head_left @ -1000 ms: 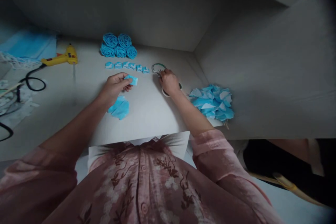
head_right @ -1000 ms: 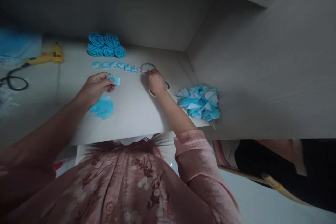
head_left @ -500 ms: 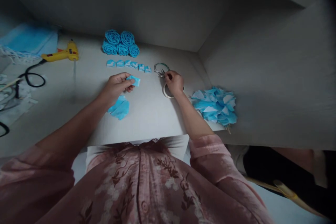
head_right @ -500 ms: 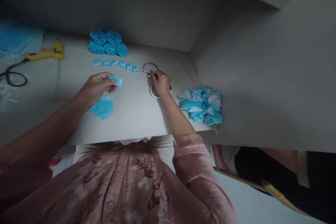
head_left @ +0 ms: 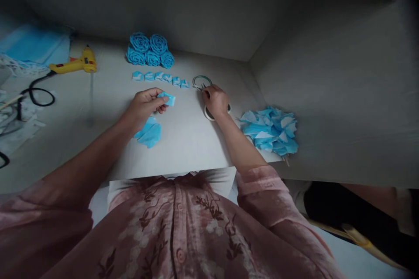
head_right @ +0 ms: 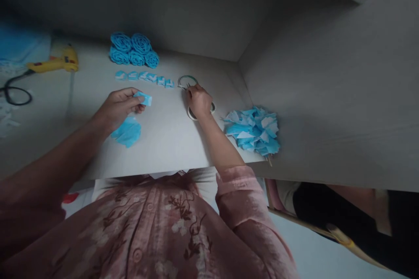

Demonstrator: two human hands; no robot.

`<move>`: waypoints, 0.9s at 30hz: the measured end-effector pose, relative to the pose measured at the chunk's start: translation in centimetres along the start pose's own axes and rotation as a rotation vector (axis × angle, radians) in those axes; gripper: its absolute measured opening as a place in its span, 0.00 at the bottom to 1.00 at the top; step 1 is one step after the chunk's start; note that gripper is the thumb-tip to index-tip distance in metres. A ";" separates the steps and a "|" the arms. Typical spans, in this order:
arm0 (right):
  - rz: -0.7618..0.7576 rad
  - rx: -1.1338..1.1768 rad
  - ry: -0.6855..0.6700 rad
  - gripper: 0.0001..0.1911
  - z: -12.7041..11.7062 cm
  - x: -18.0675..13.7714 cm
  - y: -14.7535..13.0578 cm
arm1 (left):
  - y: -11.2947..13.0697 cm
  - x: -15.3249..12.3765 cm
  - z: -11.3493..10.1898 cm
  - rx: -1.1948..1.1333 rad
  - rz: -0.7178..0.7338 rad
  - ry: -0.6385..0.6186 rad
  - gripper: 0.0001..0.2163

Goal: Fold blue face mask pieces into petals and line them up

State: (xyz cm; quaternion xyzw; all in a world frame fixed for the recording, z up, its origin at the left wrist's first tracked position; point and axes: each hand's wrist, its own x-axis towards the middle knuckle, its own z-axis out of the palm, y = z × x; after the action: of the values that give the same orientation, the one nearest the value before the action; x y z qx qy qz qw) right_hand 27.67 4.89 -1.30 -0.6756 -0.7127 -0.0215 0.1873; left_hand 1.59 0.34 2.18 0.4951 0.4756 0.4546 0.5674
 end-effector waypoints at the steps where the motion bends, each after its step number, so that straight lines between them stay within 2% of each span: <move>1: 0.009 0.024 0.003 0.15 0.1 0.1 0.2 | 0.1 0.0 0.1 -0.003 -0.008 0.001 0.02; 7: 0.108 0.196 0.046 0.12 1.2 0.9 1.9 | 0.3 -0.3 0.3 0.001 -0.043 0.001 0.05; 11: 0.249 0.582 0.113 0.13 1.8 1.4 2.8 | 0.2 -0.4 0.3 0.024 -0.052 -0.014 0.05; 13: 0.254 0.773 0.128 0.13 1.4 0.9 2.3 | 0.1 -0.5 0.3 0.039 -0.038 -0.033 0.05; 14: 0.204 0.834 0.134 0.13 1.0 0.5 1.8 | 0.1 -0.5 0.4 0.046 -0.027 -0.046 0.05; 16: 0.011 0.859 0.153 0.14 -0.2 -0.6 0.2 | 0.1 -0.6 0.5 0.053 -0.005 -0.075 0.06; 21: -0.535 0.572 0.277 0.18 -4.0 -3.0 -4.4 | 0.1 -0.8 0.6 0.032 0.008 -0.091 0.07; 24: -0.692 0.443 0.408 0.17 -4.6 -3.6 -6.0 | 0.2 -0.8 0.7 0.021 0.012 -0.097 0.08; 27: -0.748 0.409 0.545 0.13 -3.6 -4.1 -6.6 | 0.3 -0.8 0.8 0.010 0.000 -0.093 0.09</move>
State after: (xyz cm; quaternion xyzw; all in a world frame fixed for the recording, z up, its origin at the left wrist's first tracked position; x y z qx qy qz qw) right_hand 22.17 -0.59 2.33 -0.2933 -0.8208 -0.1228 0.4745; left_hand 2.28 -0.50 2.64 0.5185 0.4510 0.4289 0.5863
